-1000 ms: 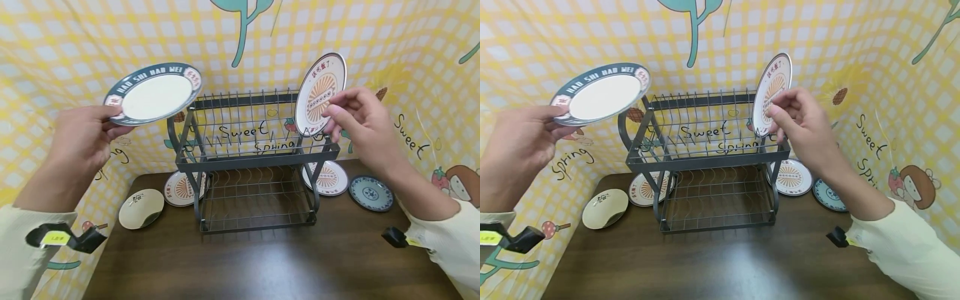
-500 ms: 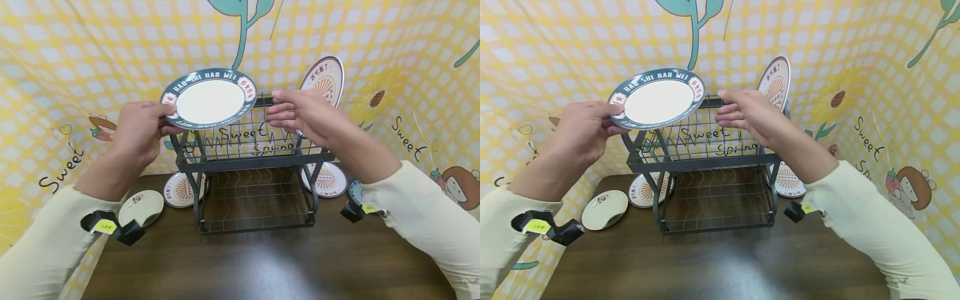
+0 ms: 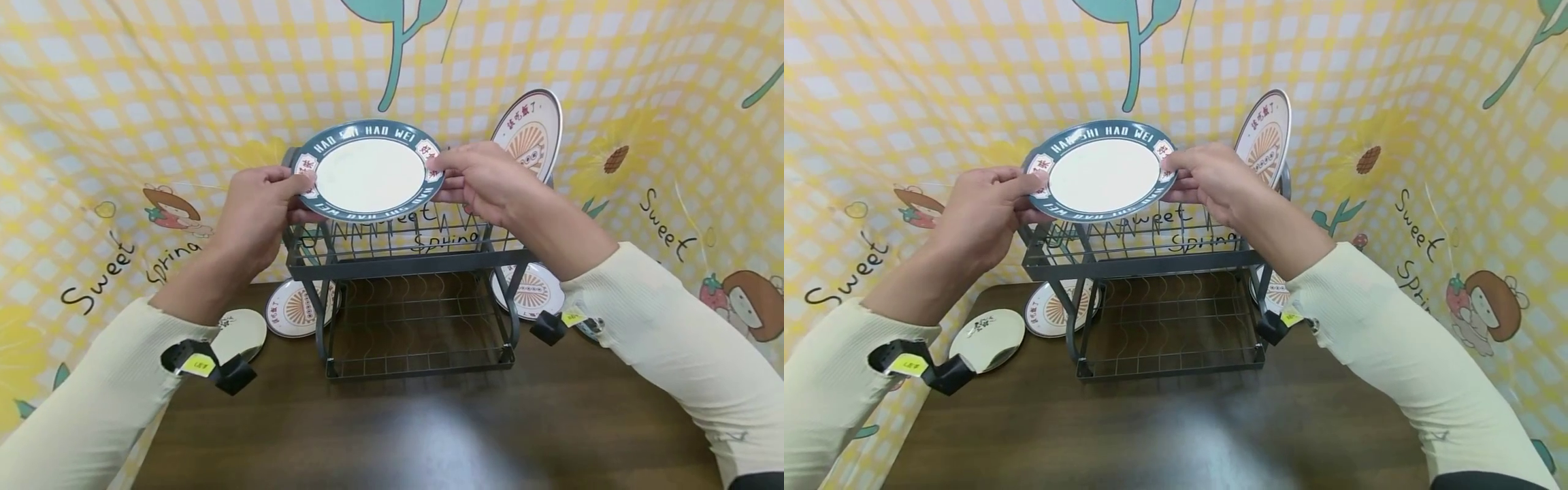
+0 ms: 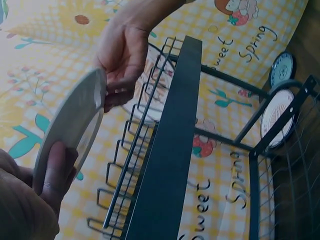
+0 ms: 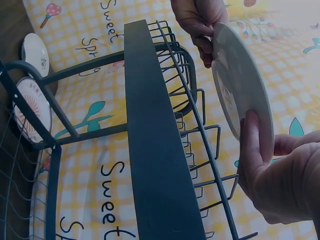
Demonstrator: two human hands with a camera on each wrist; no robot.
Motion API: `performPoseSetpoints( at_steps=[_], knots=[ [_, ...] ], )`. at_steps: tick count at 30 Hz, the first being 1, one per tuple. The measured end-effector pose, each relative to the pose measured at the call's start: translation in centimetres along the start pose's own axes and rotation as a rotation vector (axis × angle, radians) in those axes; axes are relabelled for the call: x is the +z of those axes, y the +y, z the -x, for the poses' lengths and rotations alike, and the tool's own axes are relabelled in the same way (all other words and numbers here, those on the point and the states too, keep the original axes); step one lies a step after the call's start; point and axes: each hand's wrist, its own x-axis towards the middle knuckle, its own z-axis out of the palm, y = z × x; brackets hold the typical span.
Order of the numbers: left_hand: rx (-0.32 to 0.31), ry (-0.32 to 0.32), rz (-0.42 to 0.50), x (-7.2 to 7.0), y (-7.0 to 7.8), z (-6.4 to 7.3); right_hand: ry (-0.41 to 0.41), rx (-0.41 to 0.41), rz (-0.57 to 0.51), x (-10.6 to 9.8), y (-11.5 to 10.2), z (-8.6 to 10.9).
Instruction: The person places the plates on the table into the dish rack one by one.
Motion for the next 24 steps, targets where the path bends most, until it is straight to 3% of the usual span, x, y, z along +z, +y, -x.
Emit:
performPoseSetpoints(
  at_steps=[2, 6, 9, 13, 17, 20, 24],
  knots=[
    [0.022, -0.02, -0.017, -0.2, -0.1, 0.0, 0.023, -0.007, 0.05, 0.0, -0.2, 0.0],
    [0.13, -0.079, -0.121, -0.6, -0.3, 0.4, 0.056, -0.061, 0.017, -0.2, -1.0, 0.5],
    [0.266, -0.096, -0.37, -0.7, -0.6, 1.2, 0.064, -0.13, -0.032, -0.6, -1.8, 1.2],
    [0.463, -0.088, -0.739, -0.9, -1.6, 2.9, 0.092, -0.225, 0.007, -1.6, -2.6, 2.5],
    [0.704, -0.123, -1.018, -0.9, -2.9, 4.3, 0.141, -0.288, 0.027, -3.2, -3.5, 3.6],
    [0.839, -0.152, -1.168, -0.7, -3.6, 4.8, 0.169, -0.313, 0.041, -4.6, -4.2, 4.0],
    [0.897, -0.227, -1.237, -0.4, -4.4, 4.7, 0.203, -0.355, 0.078, -6.4, -4.8, 4.4]
  ],
)
